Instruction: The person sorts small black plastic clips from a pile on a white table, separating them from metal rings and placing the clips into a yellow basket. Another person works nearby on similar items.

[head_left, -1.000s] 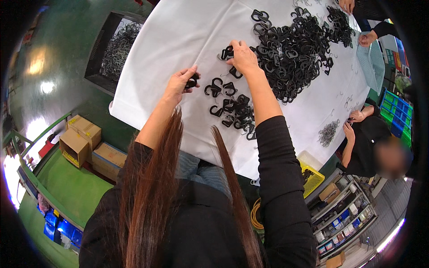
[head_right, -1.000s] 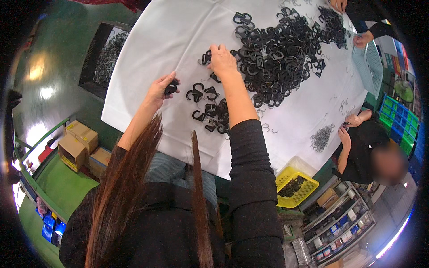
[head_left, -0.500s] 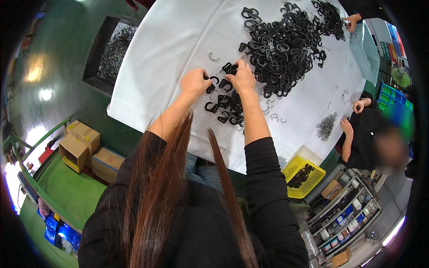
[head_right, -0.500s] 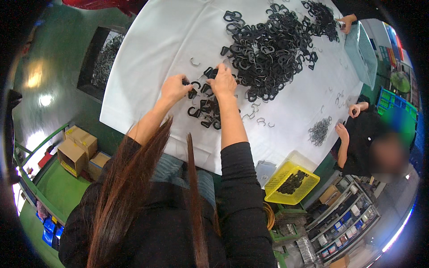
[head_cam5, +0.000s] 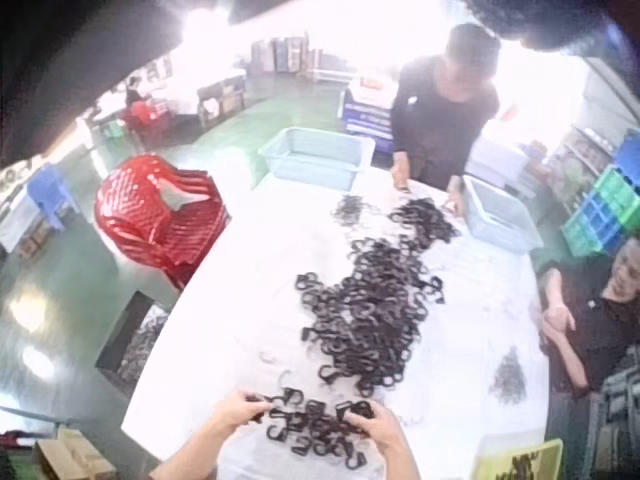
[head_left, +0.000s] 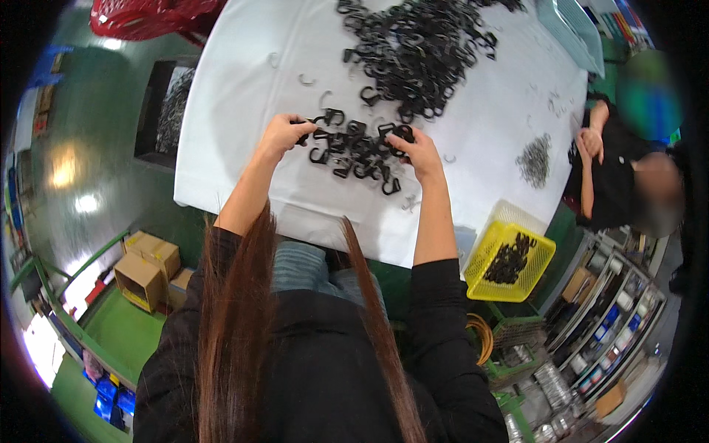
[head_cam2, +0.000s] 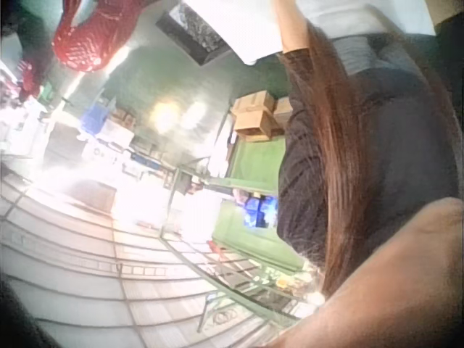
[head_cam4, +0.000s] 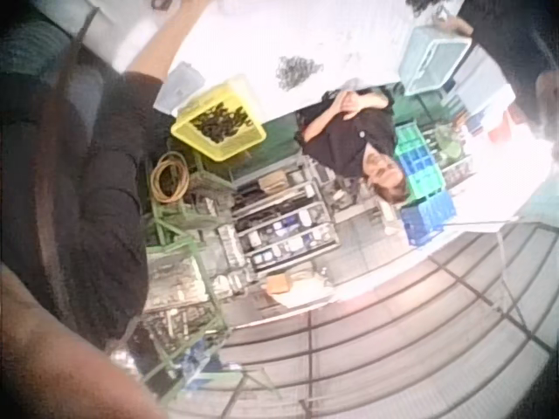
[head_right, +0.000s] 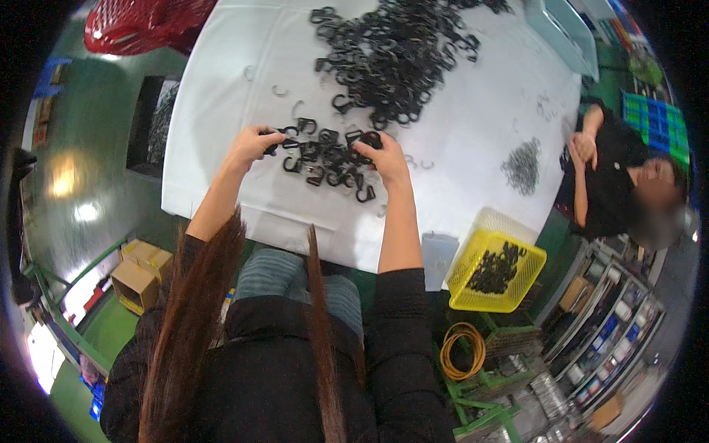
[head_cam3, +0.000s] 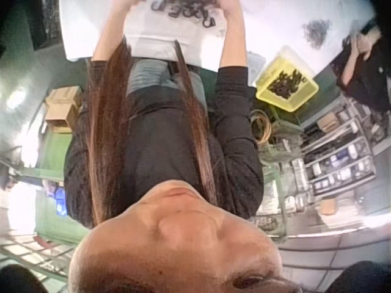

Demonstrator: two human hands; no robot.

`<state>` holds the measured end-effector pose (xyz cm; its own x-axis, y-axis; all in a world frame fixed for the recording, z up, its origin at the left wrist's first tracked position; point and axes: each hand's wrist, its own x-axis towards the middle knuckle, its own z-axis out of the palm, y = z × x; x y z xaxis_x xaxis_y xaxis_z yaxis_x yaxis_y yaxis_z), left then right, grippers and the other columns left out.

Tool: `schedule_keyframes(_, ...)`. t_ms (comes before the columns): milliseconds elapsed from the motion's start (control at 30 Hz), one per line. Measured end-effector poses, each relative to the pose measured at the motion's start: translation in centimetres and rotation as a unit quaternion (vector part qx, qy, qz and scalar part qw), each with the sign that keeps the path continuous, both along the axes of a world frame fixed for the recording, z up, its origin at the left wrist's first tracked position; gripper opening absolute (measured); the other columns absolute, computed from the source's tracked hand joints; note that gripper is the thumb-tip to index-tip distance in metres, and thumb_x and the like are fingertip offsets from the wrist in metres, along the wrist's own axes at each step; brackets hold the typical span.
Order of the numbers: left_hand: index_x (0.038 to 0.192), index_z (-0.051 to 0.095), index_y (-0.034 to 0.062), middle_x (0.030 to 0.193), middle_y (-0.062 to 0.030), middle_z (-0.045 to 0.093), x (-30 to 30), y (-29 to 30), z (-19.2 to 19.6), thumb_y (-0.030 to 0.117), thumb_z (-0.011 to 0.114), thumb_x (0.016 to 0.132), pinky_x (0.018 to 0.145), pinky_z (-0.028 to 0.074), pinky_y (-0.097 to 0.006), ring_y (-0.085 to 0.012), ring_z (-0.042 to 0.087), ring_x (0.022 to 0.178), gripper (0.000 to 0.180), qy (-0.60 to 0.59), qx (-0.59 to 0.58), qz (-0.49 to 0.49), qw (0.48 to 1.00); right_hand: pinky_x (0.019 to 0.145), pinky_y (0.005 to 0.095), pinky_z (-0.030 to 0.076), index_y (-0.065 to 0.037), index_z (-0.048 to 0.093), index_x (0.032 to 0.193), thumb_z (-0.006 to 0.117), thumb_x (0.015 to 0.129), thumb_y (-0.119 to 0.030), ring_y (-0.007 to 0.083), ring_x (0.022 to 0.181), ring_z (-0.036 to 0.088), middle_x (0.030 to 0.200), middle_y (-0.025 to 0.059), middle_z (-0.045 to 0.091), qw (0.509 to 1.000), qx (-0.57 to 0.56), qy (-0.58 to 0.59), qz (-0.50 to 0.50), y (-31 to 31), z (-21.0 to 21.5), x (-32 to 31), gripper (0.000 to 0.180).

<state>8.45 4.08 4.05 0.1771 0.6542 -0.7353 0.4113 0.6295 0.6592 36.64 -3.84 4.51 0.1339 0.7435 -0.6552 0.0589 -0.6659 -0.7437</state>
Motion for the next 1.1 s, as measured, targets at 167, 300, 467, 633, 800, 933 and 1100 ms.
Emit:
schedule_keyframes(167,0.083,0.067,0.0058,0.068,0.0006,0.060,11.7,-5.4,0.1,0.025,0.070,0.075,0.046,0.035,-0.022,-0.0075,0.054,0.055,0.021,-0.014,-0.028,-0.129,0.991,0.054,0.0226,0.041,-0.012,0.061,0.093,0.073,0.075,-0.028,0.0062,0.071,0.054,0.084,-0.0023,0.065,0.971,-0.052,0.009,-0.235,-14.0,3.0,7.3,0.027)
schedule_keyframes(300,0.090,0.068,0.0019,0.068,-0.0030,0.062,26.6,-14.3,0.8,0.032,0.071,0.071,0.046,0.040,-0.023,-0.0095,0.056,0.057,0.036,-0.090,0.014,-0.283,0.955,0.051,0.0246,0.043,-0.007,0.061,0.095,0.074,0.073,-0.026,0.0101,0.070,0.057,0.083,0.0016,0.064,0.895,-0.049,-0.084,-0.435,-25.9,4.8,13.4,0.032)
schedule_keyframes(467,0.117,0.052,-0.0040,0.098,-0.0148,0.062,42.2,-24.6,4.6,0.035,0.070,0.075,0.067,0.052,-0.031,-0.0188,0.061,0.077,0.060,-0.203,0.040,-0.326,0.923,0.050,0.0250,0.048,-0.002,0.052,0.114,0.068,0.080,-0.023,0.0174,0.079,0.058,0.099,0.0119,0.059,0.817,0.032,-0.201,-0.540,-34.2,5.8,21.3,0.043)
schedule_keyframes(633,0.118,0.050,-0.0022,0.117,-0.0232,0.053,40.4,-25.0,5.1,0.025,0.068,0.074,0.097,0.038,-0.039,-0.0344,0.051,0.109,0.055,-0.227,0.216,-0.253,0.915,0.089,0.0412,0.042,-0.002,0.041,0.129,0.068,0.079,-0.017,0.0348,0.107,0.049,0.124,0.0228,0.044,0.748,-0.098,-0.514,-0.409,-34.0,6.4,22.1,0.059)
schedule_keyframes(800,0.103,0.058,0.0072,0.106,-0.0139,0.057,24.8,-15.4,-0.5,0.008,0.066,0.072,0.094,0.038,-0.038,-0.0311,0.051,0.105,0.032,-0.045,0.464,-0.128,0.876,0.089,0.0379,0.041,-0.005,0.051,0.116,0.064,0.076,-0.007,0.0280,0.100,0.051,0.112,0.0134,0.051,0.863,0.088,-0.442,-0.229,-22.2,2.4,11.9,0.043)
schedule_keyframes(933,0.109,0.056,0.0076,0.112,-0.0103,0.054,13.2,-8.3,-2.8,0.013,0.068,0.071,0.091,0.039,-0.040,-0.0305,0.048,0.108,0.040,0.201,0.488,-0.126,0.840,0.087,0.0404,0.043,-0.009,0.055,0.107,0.066,0.075,-0.014,0.0293,0.106,0.050,0.106,0.0129,0.054,0.906,0.176,-0.384,0.020,-11.3,-1.3,1.9,0.034)
schedule_keyframes(1100,0.116,0.053,0.0090,0.116,-0.0112,0.053,9.6,-4.4,-3.7,0.023,0.071,0.072,0.086,0.041,-0.040,-0.0300,0.046,0.110,0.050,0.256,0.423,-0.234,0.837,0.084,0.0397,0.045,-0.011,0.053,0.112,0.069,0.073,-0.018,0.0311,0.101,0.053,0.102,0.0120,0.055,0.877,0.145,-0.449,0.089,-3.2,-4.4,-4.0,0.043)
